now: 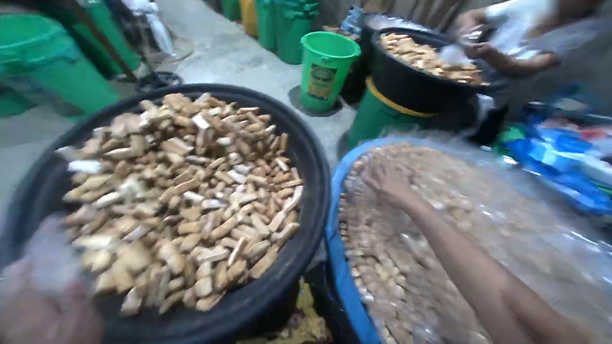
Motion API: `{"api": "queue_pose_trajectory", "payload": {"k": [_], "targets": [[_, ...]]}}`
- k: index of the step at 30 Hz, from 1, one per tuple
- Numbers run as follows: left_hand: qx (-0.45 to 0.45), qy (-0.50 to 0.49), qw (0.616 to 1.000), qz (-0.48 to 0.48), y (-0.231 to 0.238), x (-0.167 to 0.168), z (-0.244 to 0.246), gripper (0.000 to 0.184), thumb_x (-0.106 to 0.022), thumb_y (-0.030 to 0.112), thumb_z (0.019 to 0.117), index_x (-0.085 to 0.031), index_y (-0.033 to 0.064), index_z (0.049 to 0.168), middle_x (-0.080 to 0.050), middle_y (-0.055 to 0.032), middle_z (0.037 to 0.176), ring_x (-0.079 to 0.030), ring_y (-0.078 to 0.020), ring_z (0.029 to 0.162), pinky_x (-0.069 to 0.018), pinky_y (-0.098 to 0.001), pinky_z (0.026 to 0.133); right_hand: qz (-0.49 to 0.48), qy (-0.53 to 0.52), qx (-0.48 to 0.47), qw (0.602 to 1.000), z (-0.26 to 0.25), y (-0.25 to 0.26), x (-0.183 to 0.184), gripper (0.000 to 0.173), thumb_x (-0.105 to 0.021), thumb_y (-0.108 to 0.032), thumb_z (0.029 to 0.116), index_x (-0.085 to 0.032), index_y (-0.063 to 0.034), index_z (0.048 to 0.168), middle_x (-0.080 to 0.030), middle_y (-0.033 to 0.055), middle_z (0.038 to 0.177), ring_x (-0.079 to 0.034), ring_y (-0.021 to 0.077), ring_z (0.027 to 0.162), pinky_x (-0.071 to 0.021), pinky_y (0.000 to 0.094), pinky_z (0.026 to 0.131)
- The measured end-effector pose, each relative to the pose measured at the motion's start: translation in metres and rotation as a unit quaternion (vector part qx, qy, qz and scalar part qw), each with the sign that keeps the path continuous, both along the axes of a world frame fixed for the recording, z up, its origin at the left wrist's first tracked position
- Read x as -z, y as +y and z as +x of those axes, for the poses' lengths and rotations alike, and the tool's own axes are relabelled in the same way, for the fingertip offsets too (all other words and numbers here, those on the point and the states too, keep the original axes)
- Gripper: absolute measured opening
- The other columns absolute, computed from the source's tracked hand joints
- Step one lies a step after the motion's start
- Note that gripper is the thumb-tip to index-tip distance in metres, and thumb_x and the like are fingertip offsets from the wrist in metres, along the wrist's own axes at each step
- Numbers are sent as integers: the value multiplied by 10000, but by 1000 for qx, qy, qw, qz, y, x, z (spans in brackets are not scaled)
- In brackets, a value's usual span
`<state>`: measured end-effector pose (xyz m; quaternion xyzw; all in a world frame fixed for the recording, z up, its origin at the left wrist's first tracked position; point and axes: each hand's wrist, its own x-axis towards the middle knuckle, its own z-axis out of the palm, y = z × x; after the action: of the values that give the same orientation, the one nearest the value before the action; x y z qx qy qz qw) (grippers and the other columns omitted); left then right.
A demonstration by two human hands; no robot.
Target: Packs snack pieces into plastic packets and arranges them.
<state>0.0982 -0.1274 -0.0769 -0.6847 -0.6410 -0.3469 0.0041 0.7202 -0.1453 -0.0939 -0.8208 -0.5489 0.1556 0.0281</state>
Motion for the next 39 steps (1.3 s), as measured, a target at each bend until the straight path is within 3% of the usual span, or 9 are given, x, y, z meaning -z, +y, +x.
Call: {"api": "queue_pose_trajectory", "payload": {"k": [5, 9, 11, 14, 18, 23, 32, 35, 39], "targets": [[-4, -90, 996, 22, -5, -17, 27, 635, -329, 360, 1064, -409, -145, 1440, -483, -340, 1436, -501, -381, 1341, -404, -464, 1131, -47, -9, -71, 996, 5, 13, 34, 739, -460, -433, 1083, -167, -49, 1643, -49, 309, 1680, -41, 524, 1548, -50, 786, 1159], [96, 23, 995, 5, 2, -10, 19, 306, -481, 117, 995, -698, -39, 1144, -671, -230, 1223, -630, -398, 1176, -483, -565, 1016, 82, -18, -116, 990, -36, 40, -45, 449, -620, -216, 1030, -579, 81, 1364, -387, 414, 1498, -387, 632, 1362, -317, 780, 1068], [143, 179, 973, -39, 10, -13, 7, 273, -536, 202, 986, -739, 23, 1025, -706, -179, 1162, -671, -379, 1129, -435, -627, 1052, 179, 11, -193, 965, -100, 48, -81, 300, -555, -117, 1047, -635, 75, 1264, -562, 363, 1339, -553, 572, 1220, -430, 724, 1000], [131, 310, 889, -310, 12, -52, -14, 596, -458, 486, 1059, -672, -31, 1265, -598, -246, 1391, -485, -425, 1390, -174, -688, 1195, 106, 112, -324, 933, -216, 63, -98, 262, -505, -58, 1056, -686, 32, 1222, -664, 268, 1219, -642, 439, 1152, -487, 605, 1015], [273, 299, 879, -253, -10, -49, -38, 473, -537, 389, 1035, -707, -21, 1199, -681, -215, 1274, -592, -422, 1284, -382, -640, 1114, -90, 91, -440, 889, -332, 112, -71, 359, -428, -161, 1100, -627, 3, 1349, -614, 261, 1336, -583, 429, 1263, -433, 590, 1073], [339, 276, 893, -107, -22, -51, -43, 295, -733, -93, 790, -737, 51, 1047, -708, -155, 1087, -705, -355, 1043, -603, -475, 856, -168, -53, -344, 922, -427, 147, -40, 453, -460, -239, 1088, -533, 117, 1359, -525, 334, 1401, -566, 518, 1237, -462, 672, 976], [245, 318, 909, -115, -34, -69, -40, 237, -741, -92, 779, -695, 18, 984, -649, -161, 878, -693, -314, 658, -562, -407, 490, -151, -87, -374, 911, -428, 156, -29, 463, -433, -175, 1092, -432, 7, 1518, -450, 288, 1510, -562, 518, 1244, -456, 677, 985], [234, 223, 946, -24, -29, -42, -40, 100, -674, 138, 917, -657, 39, 919, -613, -128, 829, -641, -257, 560, -539, -360, 448, -149, -107, -381, 906, -438, 156, -24, 397, -446, -80, 1063, -481, 90, 1420, -490, 312, 1439, -571, 505, 1230, -485, 643, 969], [197, 56, 978, 26, -33, -13, -27, 509, -418, 407, 1054, -596, 60, 728, -541, -70, 643, -574, -194, 515, -481, -318, 445, -162, -112, -390, 899, -435, 158, -27, 405, -456, -49, 1065, -449, 107, 1438, -450, 310, 1477, -517, 509, 1300, -466, 629, 1016]]}}
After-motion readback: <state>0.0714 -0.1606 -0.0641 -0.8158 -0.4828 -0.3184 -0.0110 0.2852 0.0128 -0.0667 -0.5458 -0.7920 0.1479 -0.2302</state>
